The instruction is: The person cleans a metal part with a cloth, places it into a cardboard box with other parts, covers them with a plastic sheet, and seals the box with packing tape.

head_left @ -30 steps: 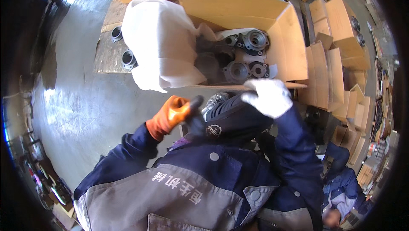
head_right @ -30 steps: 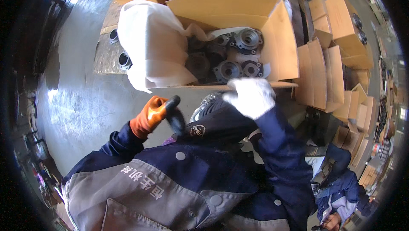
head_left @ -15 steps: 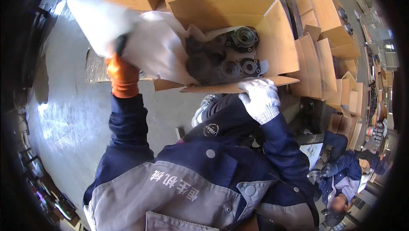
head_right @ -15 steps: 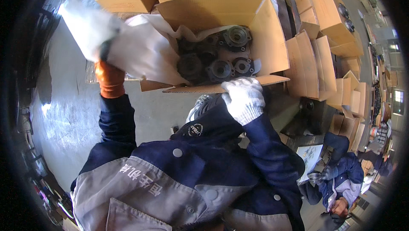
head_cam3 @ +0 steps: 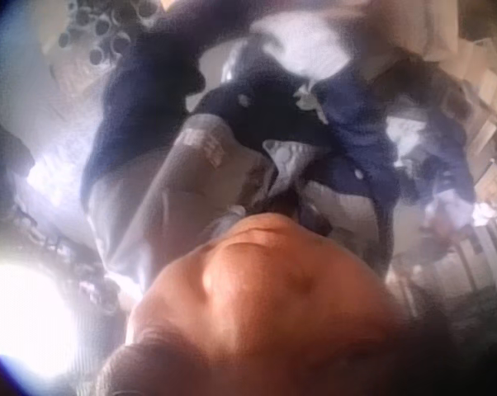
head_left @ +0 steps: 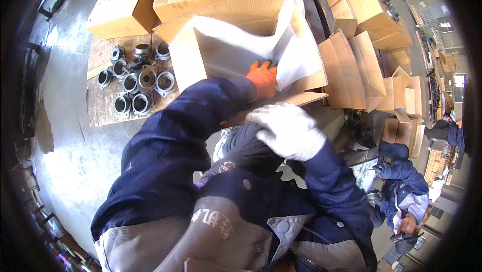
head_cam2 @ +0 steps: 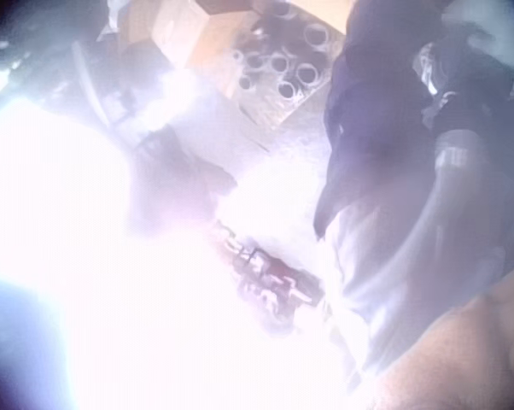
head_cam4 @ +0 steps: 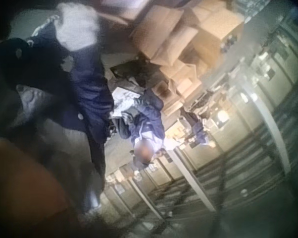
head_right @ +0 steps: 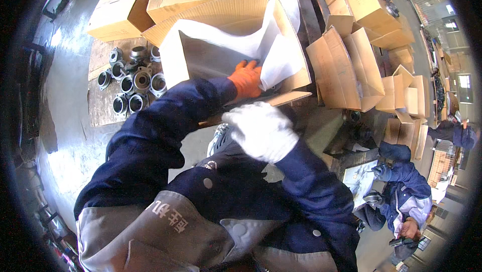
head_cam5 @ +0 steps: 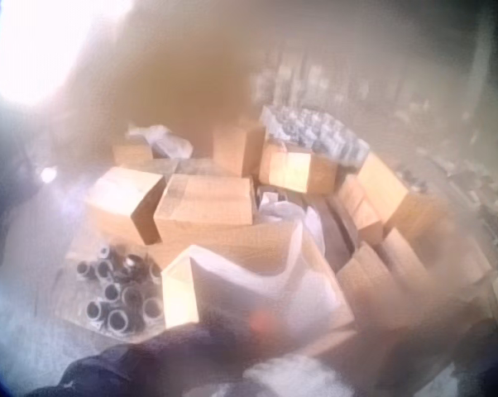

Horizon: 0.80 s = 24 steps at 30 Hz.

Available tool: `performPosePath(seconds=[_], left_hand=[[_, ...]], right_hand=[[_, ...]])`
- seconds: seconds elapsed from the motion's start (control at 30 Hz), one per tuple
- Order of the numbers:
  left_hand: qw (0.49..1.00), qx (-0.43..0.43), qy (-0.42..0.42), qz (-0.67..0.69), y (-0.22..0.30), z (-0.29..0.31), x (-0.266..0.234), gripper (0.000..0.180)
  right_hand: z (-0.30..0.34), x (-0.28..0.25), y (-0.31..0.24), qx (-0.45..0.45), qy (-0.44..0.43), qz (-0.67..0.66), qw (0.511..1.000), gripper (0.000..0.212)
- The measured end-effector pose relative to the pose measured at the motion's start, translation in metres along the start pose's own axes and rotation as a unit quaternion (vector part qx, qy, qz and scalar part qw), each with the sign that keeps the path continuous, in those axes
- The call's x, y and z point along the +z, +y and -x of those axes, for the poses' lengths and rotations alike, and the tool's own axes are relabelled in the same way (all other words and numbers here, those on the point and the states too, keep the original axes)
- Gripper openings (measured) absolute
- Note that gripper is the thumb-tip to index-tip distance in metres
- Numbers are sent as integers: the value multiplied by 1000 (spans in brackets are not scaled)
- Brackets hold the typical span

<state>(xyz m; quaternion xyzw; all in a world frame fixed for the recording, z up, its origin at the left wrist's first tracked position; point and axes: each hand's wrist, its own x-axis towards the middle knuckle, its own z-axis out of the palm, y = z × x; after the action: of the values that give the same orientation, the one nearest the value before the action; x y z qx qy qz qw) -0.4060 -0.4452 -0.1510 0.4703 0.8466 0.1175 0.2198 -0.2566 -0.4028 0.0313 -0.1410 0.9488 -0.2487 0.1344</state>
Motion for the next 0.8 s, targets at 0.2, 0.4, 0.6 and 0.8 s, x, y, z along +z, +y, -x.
performPosePath(seconds=[0.2, 0.4, 0.6, 0.8], left_hand=[[920, 17, 255, 296, -30, 27, -17, 40], [795, 64, 311, 517, -55, 100, -98, 36], [735, -149, 407, 521, -103, 214, -91, 37], [912, -350, 70, 202, -127, 269, -85, 48]], right_hand=[[-88, -34, 81, 59, -46, 204, 976, 64], [-137, -44, 94, 20, 129, 326, 936, 42], [-141, -43, 76, -13, 86, 245, 966, 40], [-137, -11, 64, -32, 13, 258, 965, 39]])
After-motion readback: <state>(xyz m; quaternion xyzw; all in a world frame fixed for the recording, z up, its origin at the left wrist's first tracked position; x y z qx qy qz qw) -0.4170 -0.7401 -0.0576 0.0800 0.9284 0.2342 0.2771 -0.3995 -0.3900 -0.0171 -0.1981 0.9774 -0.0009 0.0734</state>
